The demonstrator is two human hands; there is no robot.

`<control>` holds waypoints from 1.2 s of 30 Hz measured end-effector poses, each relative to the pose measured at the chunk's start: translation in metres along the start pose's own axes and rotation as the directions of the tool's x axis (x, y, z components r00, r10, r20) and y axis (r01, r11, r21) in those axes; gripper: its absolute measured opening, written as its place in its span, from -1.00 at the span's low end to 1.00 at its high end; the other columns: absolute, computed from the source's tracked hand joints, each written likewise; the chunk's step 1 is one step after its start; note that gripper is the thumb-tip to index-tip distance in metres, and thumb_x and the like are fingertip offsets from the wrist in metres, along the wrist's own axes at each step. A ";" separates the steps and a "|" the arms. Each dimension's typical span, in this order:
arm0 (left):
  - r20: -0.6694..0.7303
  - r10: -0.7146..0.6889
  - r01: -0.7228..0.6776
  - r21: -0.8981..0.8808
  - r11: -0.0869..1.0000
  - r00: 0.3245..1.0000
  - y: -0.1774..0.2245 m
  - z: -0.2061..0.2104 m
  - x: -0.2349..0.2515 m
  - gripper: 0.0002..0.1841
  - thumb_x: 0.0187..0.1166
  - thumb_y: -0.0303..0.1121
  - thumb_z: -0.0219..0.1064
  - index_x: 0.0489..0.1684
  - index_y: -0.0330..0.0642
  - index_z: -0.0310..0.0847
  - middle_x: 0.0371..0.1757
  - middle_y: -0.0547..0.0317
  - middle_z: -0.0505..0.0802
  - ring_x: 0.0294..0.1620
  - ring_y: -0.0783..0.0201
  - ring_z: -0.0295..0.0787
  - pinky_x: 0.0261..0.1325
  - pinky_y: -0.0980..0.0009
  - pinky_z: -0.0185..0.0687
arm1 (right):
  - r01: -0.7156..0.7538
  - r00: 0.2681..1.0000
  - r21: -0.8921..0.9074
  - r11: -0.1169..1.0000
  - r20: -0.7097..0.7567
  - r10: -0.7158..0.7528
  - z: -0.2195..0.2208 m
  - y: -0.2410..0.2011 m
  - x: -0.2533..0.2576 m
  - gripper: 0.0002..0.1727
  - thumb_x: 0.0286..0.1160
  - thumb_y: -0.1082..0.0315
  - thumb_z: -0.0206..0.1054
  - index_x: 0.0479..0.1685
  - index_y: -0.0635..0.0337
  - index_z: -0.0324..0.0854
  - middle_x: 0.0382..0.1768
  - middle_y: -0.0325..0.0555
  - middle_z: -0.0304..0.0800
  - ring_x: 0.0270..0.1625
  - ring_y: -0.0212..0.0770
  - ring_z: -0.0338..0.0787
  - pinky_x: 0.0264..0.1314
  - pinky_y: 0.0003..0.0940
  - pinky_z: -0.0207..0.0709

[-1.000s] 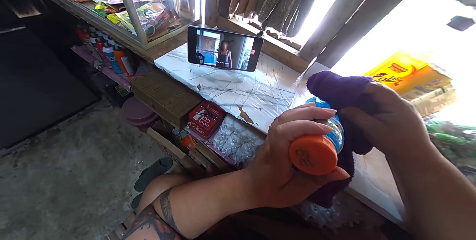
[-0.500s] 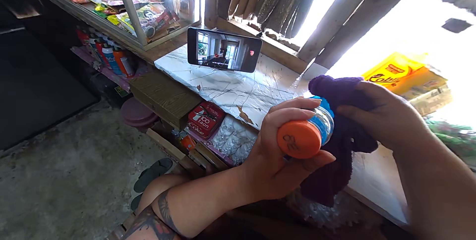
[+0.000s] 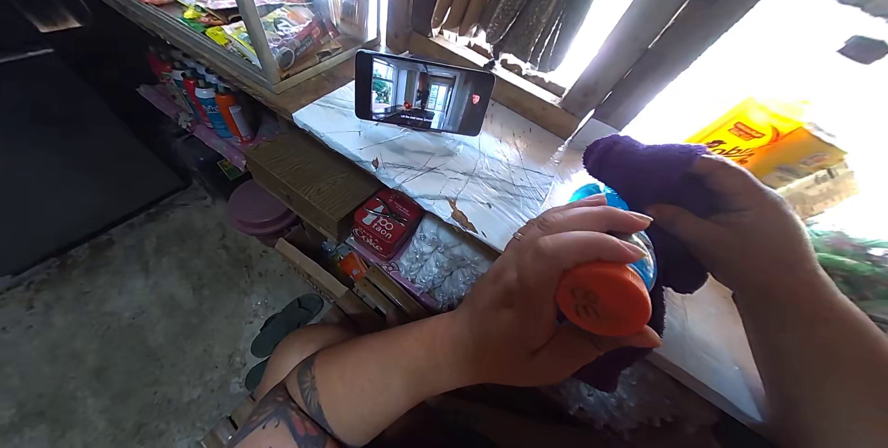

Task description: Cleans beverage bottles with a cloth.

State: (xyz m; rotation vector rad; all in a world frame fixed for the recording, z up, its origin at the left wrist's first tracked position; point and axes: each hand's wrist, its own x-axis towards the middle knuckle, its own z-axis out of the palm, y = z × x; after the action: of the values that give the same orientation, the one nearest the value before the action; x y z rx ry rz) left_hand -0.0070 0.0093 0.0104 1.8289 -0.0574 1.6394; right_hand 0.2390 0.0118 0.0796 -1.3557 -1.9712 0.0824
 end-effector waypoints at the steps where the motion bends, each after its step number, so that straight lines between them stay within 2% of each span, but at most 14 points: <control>1: 0.002 0.003 -0.003 0.003 1.000 1.000 0.000 0.001 -0.001 -0.53 0.66 -0.16 0.35 0.39 -0.17 0.31 0.47 -0.05 0.61 0.68 0.02 0.40 0.74 0.04 0.30 | 0.013 1.000 0.005 1.000 0.003 -0.013 -0.001 0.000 0.000 -0.48 0.36 0.13 0.47 0.27 0.23 0.61 0.21 -0.17 0.72 0.28 -0.56 0.64 0.38 -0.52 0.53; 7: -0.005 0.003 -0.003 0.031 1.000 1.000 0.001 0.001 -0.001 -0.52 0.67 -0.15 0.35 0.40 -0.17 0.29 0.48 -0.07 0.61 0.68 0.02 0.40 0.73 0.06 0.32 | 0.065 0.998 0.045 0.997 0.007 -0.065 -0.001 -0.001 -0.002 -0.50 0.39 0.09 0.47 0.24 0.18 0.60 0.20 -0.28 0.70 0.29 -0.64 0.61 0.38 -0.61 0.50; 10: -0.030 -0.005 0.006 0.042 0.999 1.000 0.000 0.001 0.000 -0.52 0.68 -0.15 0.33 0.42 -0.16 0.28 0.48 -0.06 0.61 0.67 0.03 0.42 0.73 0.05 0.33 | 0.094 0.996 0.040 0.995 0.004 -0.094 0.000 -0.005 -0.003 -0.51 0.39 0.11 0.46 0.24 0.17 0.61 0.19 -0.27 0.70 0.29 -0.64 0.61 0.38 -0.60 0.50; 13: -0.052 -0.014 0.016 0.042 0.999 0.999 0.000 0.000 0.001 -0.51 0.68 -0.16 0.34 0.43 -0.15 0.27 0.48 -0.04 0.60 0.65 0.07 0.44 0.70 0.08 0.36 | 0.136 0.991 0.063 0.989 0.010 -0.137 0.001 -0.007 -0.003 -0.52 0.43 0.06 0.46 0.27 0.09 0.60 0.20 -0.36 0.70 0.29 -0.67 0.61 0.38 -0.63 0.51; 19: -0.067 -0.014 0.020 0.089 0.996 0.998 0.001 -0.003 0.002 -0.50 0.66 -0.16 0.36 0.43 -0.15 0.25 0.48 -0.04 0.59 0.63 0.11 0.46 0.67 0.12 0.42 | 0.203 0.978 0.129 0.971 0.013 -0.206 0.004 -0.008 -0.002 -0.54 0.47 0.08 0.46 0.31 0.00 0.58 0.23 -0.43 0.68 0.33 -0.63 0.60 0.43 -0.58 0.50; 27: -0.121 0.007 0.008 0.120 0.993 0.993 -0.001 -0.003 0.002 -0.49 0.62 -0.13 0.41 0.40 -0.12 0.31 0.43 0.00 0.60 0.55 0.16 0.53 0.58 0.18 0.51 | 0.210 0.976 0.133 0.969 0.023 -0.215 0.006 -0.012 -0.002 -0.53 0.45 0.09 0.47 0.31 -0.02 0.57 0.29 -0.42 0.65 0.39 -0.61 0.56 0.48 -0.56 0.47; 36: -0.147 -0.010 0.029 0.130 0.991 0.989 -0.001 -0.003 0.002 -0.50 0.65 -0.13 0.37 0.43 -0.10 0.28 0.44 0.01 0.59 0.54 0.19 0.52 0.57 0.22 0.51 | 0.225 0.973 0.125 0.966 0.020 -0.229 0.008 -0.012 -0.002 -0.54 0.48 0.09 0.45 0.33 -0.02 0.57 0.28 -0.38 0.65 0.40 -0.57 0.56 0.49 -0.54 0.46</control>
State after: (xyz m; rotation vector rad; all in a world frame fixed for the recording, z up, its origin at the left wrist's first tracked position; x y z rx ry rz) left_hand -0.0091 0.0123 0.0118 1.7933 0.1365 1.7960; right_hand 0.2245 0.0079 0.0781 -1.0503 -2.1013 0.1164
